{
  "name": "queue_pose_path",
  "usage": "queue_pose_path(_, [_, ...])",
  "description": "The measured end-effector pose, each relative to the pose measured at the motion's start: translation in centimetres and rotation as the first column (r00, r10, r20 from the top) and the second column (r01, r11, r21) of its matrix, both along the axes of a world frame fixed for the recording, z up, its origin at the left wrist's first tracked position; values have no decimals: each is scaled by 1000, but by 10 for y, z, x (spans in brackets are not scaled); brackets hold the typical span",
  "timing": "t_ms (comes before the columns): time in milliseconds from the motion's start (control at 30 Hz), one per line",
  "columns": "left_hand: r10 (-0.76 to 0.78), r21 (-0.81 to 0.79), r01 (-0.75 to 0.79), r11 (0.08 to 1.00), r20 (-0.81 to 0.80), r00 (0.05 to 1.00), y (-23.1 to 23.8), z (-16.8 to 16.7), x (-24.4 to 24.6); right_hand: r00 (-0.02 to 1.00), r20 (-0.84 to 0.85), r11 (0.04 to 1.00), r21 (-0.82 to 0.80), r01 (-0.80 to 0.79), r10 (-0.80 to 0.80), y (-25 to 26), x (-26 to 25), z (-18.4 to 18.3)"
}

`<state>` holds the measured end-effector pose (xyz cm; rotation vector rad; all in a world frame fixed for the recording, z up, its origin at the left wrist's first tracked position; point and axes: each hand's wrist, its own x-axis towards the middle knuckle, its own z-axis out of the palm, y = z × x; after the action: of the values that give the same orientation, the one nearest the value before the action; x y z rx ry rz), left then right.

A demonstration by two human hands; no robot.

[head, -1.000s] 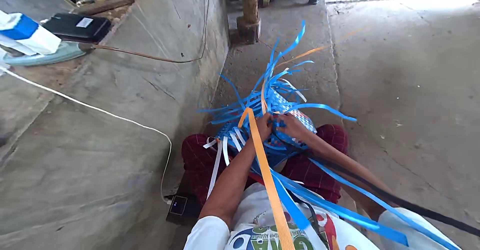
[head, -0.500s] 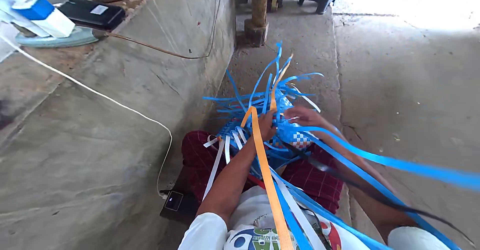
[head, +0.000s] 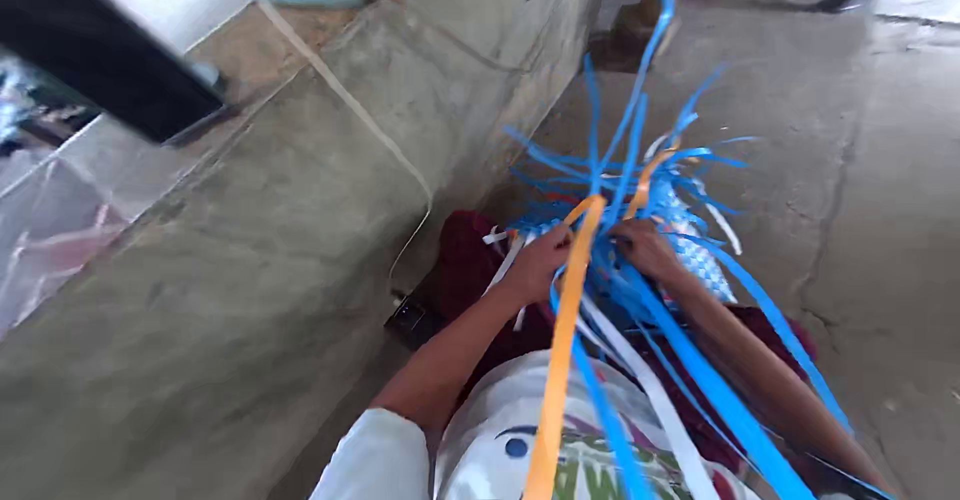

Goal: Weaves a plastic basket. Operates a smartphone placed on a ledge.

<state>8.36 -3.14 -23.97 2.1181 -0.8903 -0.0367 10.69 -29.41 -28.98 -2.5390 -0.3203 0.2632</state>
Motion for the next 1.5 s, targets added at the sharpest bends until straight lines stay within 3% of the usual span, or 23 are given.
queue_pose_path(100, [259,-131,-263,956,-44,965,62,4,-6,1000,-27,999,36,-10,11,-4,5,-2])
queue_pose_path(167, [431,-104,-441,891,-104,896,106,18,-15,996,-91,996,87,6,2,-9,7,-6])
queue_pose_path(233, [583,-23,-590,807,-129,802,148,53,-24,999,-39,993,118,-19,24,-8,13,-7])
queue_pose_path(267, [645,-11,-649,761,-107,757,167,75,-29,999,-19,992,126,-23,26,-6,16,-9])
queue_pose_path(333, [748,-67,-746,663,105,655,198,116,-38,1000,-22,991,130,8,-5,3,18,-9])
queue_pose_path(400, [782,-179,-795,579,398,480,225,153,-36,998,-3,989,131,66,-66,14,18,-13])
queue_pose_path(467, [774,-290,-813,504,569,278,245,184,-22,991,21,982,137,130,-134,22,16,-23])
queue_pose_path(533, [803,-339,-849,406,575,154,252,209,-2,982,5,976,103,189,-191,31,10,-20])
queue_pose_path(700, [913,-270,-955,120,408,-1,253,243,57,968,-5,962,107,249,-250,39,-10,-8])
queue_pose_path(833, [933,-177,-984,-12,352,-75,247,269,87,970,7,965,101,241,-243,37,-15,-6])
queue_pose_path(1000, [913,-155,-985,-73,386,-128,247,284,108,972,-48,972,43,233,-231,36,-11,-10])
queue_pose_path(1233, [940,-54,-989,-135,308,-145,233,298,121,974,-71,975,45,218,-214,36,-10,-9])
queue_pose_path(1400, [940,-29,-990,-136,312,-138,233,296,126,977,-49,976,51,211,-208,35,-14,-4])
queue_pose_path(1500, [952,-52,-995,-89,290,-100,238,295,117,980,-47,976,84,199,-196,33,-14,-6])
